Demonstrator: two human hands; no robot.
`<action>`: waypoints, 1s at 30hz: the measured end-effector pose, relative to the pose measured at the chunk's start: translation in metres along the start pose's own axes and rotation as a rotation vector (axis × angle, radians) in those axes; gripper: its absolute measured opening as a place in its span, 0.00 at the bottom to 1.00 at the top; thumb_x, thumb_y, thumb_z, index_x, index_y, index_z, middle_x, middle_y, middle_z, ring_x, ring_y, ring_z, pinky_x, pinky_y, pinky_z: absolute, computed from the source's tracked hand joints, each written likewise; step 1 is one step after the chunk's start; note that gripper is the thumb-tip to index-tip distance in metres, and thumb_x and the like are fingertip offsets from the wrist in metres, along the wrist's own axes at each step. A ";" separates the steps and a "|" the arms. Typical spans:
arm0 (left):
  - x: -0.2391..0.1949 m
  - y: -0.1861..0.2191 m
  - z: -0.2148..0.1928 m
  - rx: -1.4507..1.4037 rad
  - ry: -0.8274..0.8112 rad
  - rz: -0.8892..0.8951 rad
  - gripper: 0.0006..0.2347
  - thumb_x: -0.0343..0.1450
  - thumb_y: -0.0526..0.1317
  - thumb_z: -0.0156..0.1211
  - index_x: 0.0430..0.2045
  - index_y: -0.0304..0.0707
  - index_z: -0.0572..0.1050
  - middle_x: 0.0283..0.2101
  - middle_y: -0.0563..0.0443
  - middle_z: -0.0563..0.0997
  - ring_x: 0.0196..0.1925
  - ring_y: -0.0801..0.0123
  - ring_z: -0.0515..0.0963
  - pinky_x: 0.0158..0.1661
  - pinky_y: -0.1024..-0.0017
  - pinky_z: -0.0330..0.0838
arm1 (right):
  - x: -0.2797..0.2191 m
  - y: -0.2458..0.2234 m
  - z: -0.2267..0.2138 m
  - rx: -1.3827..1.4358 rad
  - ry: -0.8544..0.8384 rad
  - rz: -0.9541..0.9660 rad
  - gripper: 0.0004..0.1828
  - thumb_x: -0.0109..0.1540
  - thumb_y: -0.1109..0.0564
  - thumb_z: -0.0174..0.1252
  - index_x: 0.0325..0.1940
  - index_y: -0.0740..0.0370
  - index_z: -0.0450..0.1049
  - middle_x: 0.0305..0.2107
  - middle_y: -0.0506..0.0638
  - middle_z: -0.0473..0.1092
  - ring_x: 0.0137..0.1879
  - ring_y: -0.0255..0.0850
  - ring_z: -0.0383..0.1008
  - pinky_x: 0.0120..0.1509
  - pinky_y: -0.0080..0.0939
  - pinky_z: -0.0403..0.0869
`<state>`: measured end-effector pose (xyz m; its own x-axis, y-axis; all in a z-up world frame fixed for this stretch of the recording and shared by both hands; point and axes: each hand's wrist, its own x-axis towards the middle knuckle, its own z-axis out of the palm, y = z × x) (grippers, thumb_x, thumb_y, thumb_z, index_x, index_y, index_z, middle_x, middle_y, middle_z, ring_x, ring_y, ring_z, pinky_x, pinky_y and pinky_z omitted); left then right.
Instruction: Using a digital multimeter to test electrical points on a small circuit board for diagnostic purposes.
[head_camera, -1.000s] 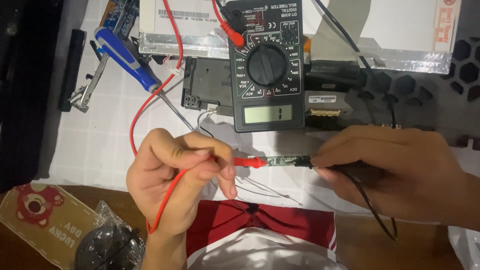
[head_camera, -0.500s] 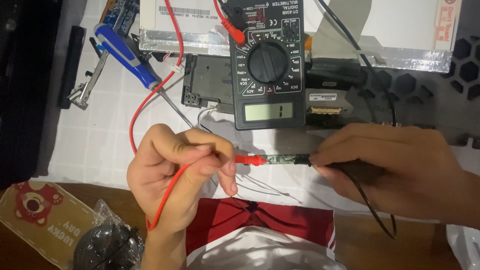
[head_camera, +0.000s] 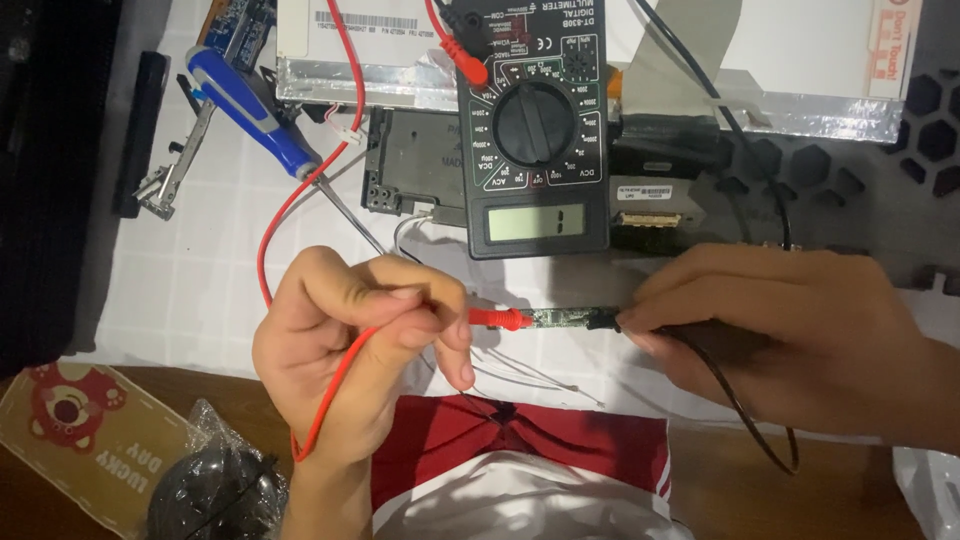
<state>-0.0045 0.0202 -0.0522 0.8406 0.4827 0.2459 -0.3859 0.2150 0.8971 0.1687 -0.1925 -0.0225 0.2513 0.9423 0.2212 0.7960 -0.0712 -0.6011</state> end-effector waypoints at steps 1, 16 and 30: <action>0.000 0.000 0.000 0.000 0.008 -0.003 0.07 0.72 0.22 0.50 0.33 0.34 0.64 0.30 0.24 0.76 0.21 0.55 0.77 0.24 0.68 0.80 | 0.001 0.000 0.000 0.035 0.003 -0.016 0.06 0.60 0.54 0.63 0.35 0.57 0.80 0.31 0.44 0.81 0.37 0.32 0.84 0.42 0.26 0.80; -0.001 0.000 -0.001 -0.007 0.002 0.004 0.08 0.72 0.22 0.51 0.33 0.34 0.64 0.30 0.24 0.76 0.22 0.54 0.78 0.23 0.68 0.80 | -0.002 0.002 0.001 -0.044 -0.021 0.003 0.06 0.61 0.51 0.62 0.37 0.52 0.82 0.34 0.40 0.81 0.37 0.29 0.82 0.37 0.23 0.76; 0.000 0.002 -0.001 0.007 -0.021 0.000 0.08 0.72 0.22 0.51 0.34 0.34 0.64 0.31 0.24 0.76 0.20 0.54 0.79 0.25 0.67 0.80 | 0.012 -0.002 -0.003 -0.003 -0.092 0.155 0.14 0.54 0.51 0.71 0.42 0.49 0.79 0.33 0.38 0.81 0.34 0.31 0.82 0.40 0.31 0.78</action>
<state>-0.0061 0.0213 -0.0503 0.8484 0.4649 0.2530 -0.3828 0.2089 0.8999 0.1713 -0.1819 -0.0163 0.3192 0.9461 0.0546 0.7537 -0.2186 -0.6198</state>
